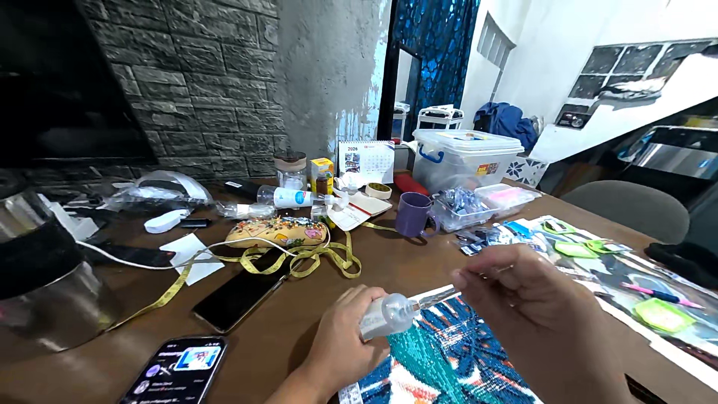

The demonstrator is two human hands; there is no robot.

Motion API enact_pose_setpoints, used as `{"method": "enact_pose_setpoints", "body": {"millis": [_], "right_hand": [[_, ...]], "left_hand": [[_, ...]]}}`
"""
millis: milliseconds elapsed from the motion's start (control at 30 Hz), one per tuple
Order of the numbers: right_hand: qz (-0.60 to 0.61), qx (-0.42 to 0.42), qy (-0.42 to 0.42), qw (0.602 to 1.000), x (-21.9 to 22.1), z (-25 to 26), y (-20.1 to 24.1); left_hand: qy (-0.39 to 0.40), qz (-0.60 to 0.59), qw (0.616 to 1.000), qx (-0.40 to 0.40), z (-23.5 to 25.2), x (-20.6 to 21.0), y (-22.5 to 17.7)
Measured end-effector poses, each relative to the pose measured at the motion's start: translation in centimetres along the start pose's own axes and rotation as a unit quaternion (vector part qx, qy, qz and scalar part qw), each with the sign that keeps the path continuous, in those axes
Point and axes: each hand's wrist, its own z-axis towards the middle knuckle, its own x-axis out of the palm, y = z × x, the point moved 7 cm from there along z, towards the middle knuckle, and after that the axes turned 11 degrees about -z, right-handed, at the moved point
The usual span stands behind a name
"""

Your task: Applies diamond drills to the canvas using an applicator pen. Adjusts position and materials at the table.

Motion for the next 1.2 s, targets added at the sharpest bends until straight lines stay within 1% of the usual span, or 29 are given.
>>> {"method": "enact_pose_setpoints", "body": {"millis": [100, 167, 200, 267, 333, 400, 467, 533, 567, 633, 733, 800, 833, 867, 1000, 1067, 1133, 1200], "right_hand": [[0.003, 0.022, 0.006, 1.000, 0.1, -0.1, -0.6], [0.024, 0.058, -0.002, 0.998, -0.2, -0.2, -1.5], [0.047, 0.089, -0.010, 0.995, -0.4, -0.3, -2.2], [0.115, 0.184, -0.043, 0.975, -1.0, -0.8, -3.8], [0.183, 0.294, -0.089, 0.934, -1.1, -1.7, -5.5], [0.237, 0.401, -0.118, 0.877, -0.6, -3.1, -7.0], [0.272, 0.499, -0.118, 0.814, 0.4, -4.6, -8.0], [0.299, 0.570, -0.107, 0.758, 1.5, -6.0, -8.6], [0.311, 0.595, -0.104, 0.734, 1.9, -6.6, -8.9], [0.335, 0.622, -0.095, 0.701, 2.4, -7.4, -9.1], [0.370, 0.644, -0.071, 0.666, 2.9, -8.1, -9.0], [0.395, 0.646, -0.055, 0.650, 3.1, -8.5, -9.2], [0.398, 0.641, -0.048, 0.654, 3.1, -8.6, -9.3], [0.388, 0.632, -0.042, 0.669, 3.0, -8.7, -9.5], [0.283, 0.551, -0.013, 0.785, 1.8, -8.7, -9.7], [0.233, 0.505, 0.018, 0.831, 1.7, -8.6, -9.5], [0.214, 0.479, 0.047, 0.850, 2.0, -8.5, -9.0], [0.217, 0.468, 0.066, 0.854, 2.4, -8.5, -8.6]], "left_hand": [[0.008, -0.002, 1.000, -0.013, 0.0, 0.0, 0.1], [0.014, -0.009, 0.999, -0.031, 0.1, 0.0, 0.1], [0.017, -0.010, 0.999, -0.039, 0.1, 0.0, 0.1], [0.014, -0.009, 0.999, -0.042, 0.1, 0.0, 0.2], [0.003, -0.008, 0.999, -0.035, 0.0, 0.0, 0.3], [-0.004, -0.009, 1.000, -0.028, 0.0, 0.0, 0.4], [-0.008, -0.010, 1.000, -0.023, 0.0, 0.1, 0.4], [-0.008, -0.012, 1.000, -0.024, 0.0, 0.1, 0.4], [-0.009, -0.013, 1.000, -0.024, -0.1, 0.1, 0.4], [-0.011, -0.015, 1.000, -0.016, -0.1, 0.2, 0.3], [-0.012, -0.019, 1.000, -0.006, -0.1, 0.2, 0.3], [-0.011, -0.029, 0.999, -0.017, -0.1, 0.1, 0.5], [-0.013, -0.033, 0.999, -0.029, -0.2, 0.1, 0.7], [-0.016, -0.038, 0.998, -0.041, -0.2, 0.0, 0.8], [-0.048, -0.077, 0.989, -0.117, -0.2, -0.6, 1.6], [-0.076, -0.102, 0.982, -0.141, -0.2, -0.9, 1.7], [-0.097, -0.141, 0.971, -0.165, -0.2, -1.2, 1.9], [-0.119, -0.186, 0.957, -0.188, -0.2, -1.3, 2.2]]}}
